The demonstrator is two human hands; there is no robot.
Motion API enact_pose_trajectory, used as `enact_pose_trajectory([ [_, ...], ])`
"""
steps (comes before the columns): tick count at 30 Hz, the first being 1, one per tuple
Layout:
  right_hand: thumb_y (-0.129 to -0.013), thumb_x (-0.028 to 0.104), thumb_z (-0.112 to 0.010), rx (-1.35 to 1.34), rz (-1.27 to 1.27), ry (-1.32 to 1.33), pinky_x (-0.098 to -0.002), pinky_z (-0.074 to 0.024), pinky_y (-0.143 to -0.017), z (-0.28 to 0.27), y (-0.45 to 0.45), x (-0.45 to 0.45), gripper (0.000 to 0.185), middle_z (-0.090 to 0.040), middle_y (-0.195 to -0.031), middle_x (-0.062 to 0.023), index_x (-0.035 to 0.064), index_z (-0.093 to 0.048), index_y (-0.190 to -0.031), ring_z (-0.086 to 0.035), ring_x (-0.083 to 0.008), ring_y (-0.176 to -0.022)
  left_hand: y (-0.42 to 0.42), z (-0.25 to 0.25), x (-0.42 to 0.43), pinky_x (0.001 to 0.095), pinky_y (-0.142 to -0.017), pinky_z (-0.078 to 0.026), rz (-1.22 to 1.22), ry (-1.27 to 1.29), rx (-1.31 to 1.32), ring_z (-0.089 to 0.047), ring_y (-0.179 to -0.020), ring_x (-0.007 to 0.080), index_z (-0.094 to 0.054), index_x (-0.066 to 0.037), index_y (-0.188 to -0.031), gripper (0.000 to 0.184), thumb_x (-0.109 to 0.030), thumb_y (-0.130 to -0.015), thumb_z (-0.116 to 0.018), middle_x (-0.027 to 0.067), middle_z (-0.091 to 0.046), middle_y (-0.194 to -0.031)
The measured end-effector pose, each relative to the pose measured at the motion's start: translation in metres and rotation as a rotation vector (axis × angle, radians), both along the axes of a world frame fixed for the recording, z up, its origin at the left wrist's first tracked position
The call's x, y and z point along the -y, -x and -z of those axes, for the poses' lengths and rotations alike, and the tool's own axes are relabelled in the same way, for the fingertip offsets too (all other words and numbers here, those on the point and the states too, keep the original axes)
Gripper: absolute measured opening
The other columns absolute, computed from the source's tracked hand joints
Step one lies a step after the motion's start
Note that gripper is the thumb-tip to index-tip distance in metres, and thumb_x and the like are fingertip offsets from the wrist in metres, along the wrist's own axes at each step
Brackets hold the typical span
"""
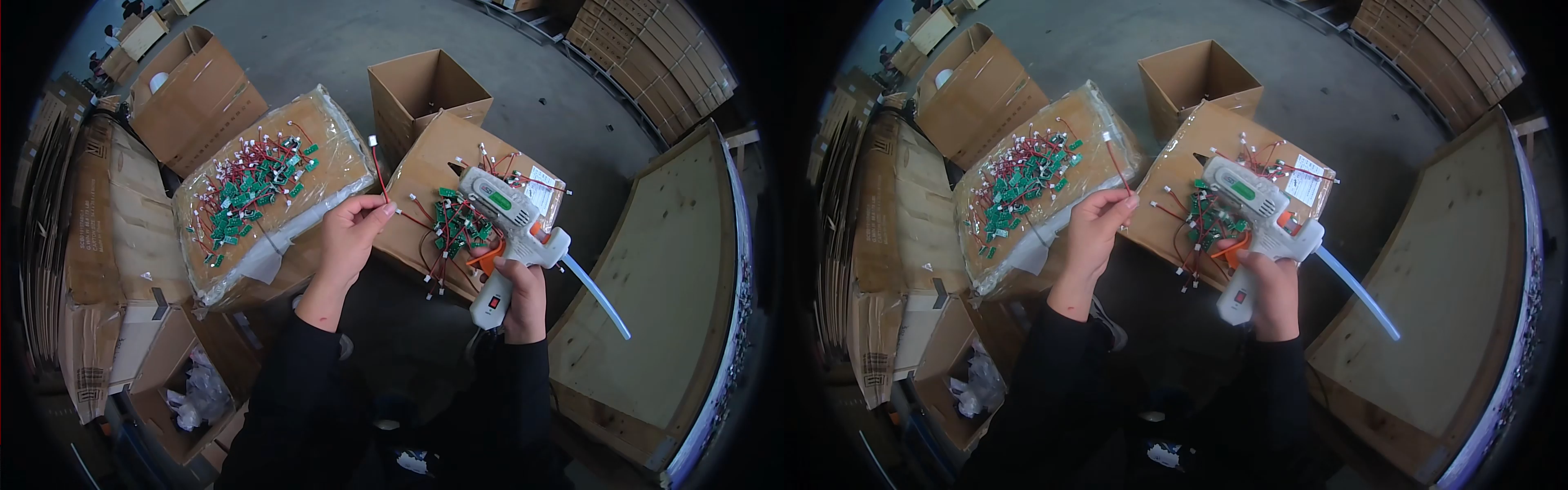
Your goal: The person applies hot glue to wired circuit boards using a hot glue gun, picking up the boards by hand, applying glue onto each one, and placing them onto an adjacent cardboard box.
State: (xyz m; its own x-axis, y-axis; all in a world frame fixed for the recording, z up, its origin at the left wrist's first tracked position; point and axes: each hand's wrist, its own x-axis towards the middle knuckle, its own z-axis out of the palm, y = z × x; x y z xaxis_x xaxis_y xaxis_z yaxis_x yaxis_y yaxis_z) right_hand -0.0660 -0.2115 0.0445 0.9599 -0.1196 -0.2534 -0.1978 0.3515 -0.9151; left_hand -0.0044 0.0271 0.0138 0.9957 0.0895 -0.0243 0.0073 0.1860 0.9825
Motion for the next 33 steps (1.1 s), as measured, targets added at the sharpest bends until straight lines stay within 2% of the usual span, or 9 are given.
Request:
enact_pose_trajectory([
  [2, -0.076, 0.006, -0.058, -0.001, -0.014, -0.010, -0.0324, -0.0526, -0.079, 0.005, 0.000, 0.000, 0.049, -0.067, -0.099, -0.0138, -0.0040, -0.049, -0.123, -0.066, -0.0219, -0.088, 0.001, -0.003, 0.001, 0.0208, -0.066, -0.045, 0.062, 0.039, 0.012, -0.054, -0.069, 0.0069, -0.065, 0.001, -0.107, 0.021, -0.004, -0.087, -0.067, 0.0015, -0.064, -0.083],
  [6, -0.075, 0.005, -0.057, 0.048, -0.050, -0.053, -0.0368, -0.0491, -0.091, 0.004, 0.000, -0.006, 0.053, -0.065, -0.101, -0.0149, -0.0055, -0.046, -0.126, -0.065, -0.0261, -0.098, 0.002, 0.002, -0.006, 0.0210, -0.067, -0.047, 0.111, -0.031, -0.021, -0.056, -0.071, 0.0073, -0.064, 0.001, -0.110, 0.022, -0.005, -0.089, -0.066, 0.0030, -0.065, -0.086],
  [8, -0.074, 0.006, -0.057, 0.051, -0.070, -0.070, -0.0364, -0.0493, -0.089, 0.000, 0.001, -0.010, 0.053, -0.065, -0.100, -0.0142, -0.0056, -0.046, -0.125, -0.065, -0.0256, -0.097, 0.003, 0.001, -0.005, 0.0215, -0.070, -0.048, 0.037, -0.163, 0.008, -0.060, -0.075, 0.0086, -0.062, 0.002, -0.111, 0.022, -0.003, -0.090, -0.063, 0.0052, -0.066, -0.090],
  [11, -0.072, 0.006, -0.057, 0.051, -0.113, -0.060, -0.0357, -0.0492, -0.086, -0.004, 0.002, -0.012, 0.054, -0.065, -0.098, -0.0134, -0.0056, -0.047, -0.124, -0.065, -0.0247, -0.093, 0.002, 0.002, -0.004, 0.0229, -0.074, -0.050, 0.001, -0.032, 0.104, -0.063, -0.082, 0.0109, -0.060, 0.003, -0.111, 0.022, 0.000, -0.089, -0.062, 0.0073, -0.066, -0.093],
  [14, -0.070, 0.008, -0.057, 0.046, -0.160, -0.041, -0.0350, -0.0488, -0.084, -0.011, 0.004, -0.016, 0.055, -0.065, -0.096, -0.0133, -0.0053, -0.049, -0.123, -0.065, -0.0241, -0.089, 0.001, 0.005, -0.006, 0.0239, -0.076, -0.052, -0.010, -0.050, 0.105, -0.064, -0.084, 0.0111, -0.061, 0.005, -0.106, 0.018, 0.003, -0.088, -0.063, 0.0078, -0.068, -0.091],
  [16, -0.070, 0.008, -0.057, 0.043, -0.183, -0.050, -0.0347, -0.0487, -0.082, -0.012, 0.005, -0.018, 0.054, -0.065, -0.095, -0.0134, -0.0050, -0.049, -0.122, -0.065, -0.0239, -0.087, 0.000, 0.005, -0.007, 0.0234, -0.076, -0.052, -0.011, -0.052, 0.117, -0.064, -0.084, 0.0107, -0.061, 0.005, -0.106, 0.018, 0.004, -0.088, -0.063, 0.0080, -0.068, -0.092],
  [18, -0.069, 0.008, -0.057, -0.021, -0.186, 0.064, -0.0349, -0.0494, -0.082, -0.011, 0.007, -0.018, 0.054, -0.065, -0.094, -0.0139, -0.0045, -0.050, -0.121, -0.065, -0.0244, -0.086, 0.000, 0.004, -0.007, 0.0229, -0.076, -0.052, -0.011, -0.054, 0.128, -0.064, -0.084, 0.0102, -0.061, 0.004, -0.105, 0.018, 0.005, -0.088, -0.063, 0.0081, -0.068, -0.093],
  [33, -0.068, 0.003, -0.058, -0.077, -0.248, 0.030, -0.0347, -0.0508, -0.081, -0.014, 0.009, -0.017, 0.049, -0.064, -0.094, -0.0127, -0.0042, -0.053, -0.116, -0.066, -0.0253, -0.086, 0.002, 0.002, -0.003, 0.0214, -0.074, -0.050, -0.061, -0.118, 0.174, -0.063, -0.081, 0.0079, -0.061, 0.003, -0.099, 0.013, 0.005, -0.087, -0.063, 0.0056, -0.067, -0.089],
])
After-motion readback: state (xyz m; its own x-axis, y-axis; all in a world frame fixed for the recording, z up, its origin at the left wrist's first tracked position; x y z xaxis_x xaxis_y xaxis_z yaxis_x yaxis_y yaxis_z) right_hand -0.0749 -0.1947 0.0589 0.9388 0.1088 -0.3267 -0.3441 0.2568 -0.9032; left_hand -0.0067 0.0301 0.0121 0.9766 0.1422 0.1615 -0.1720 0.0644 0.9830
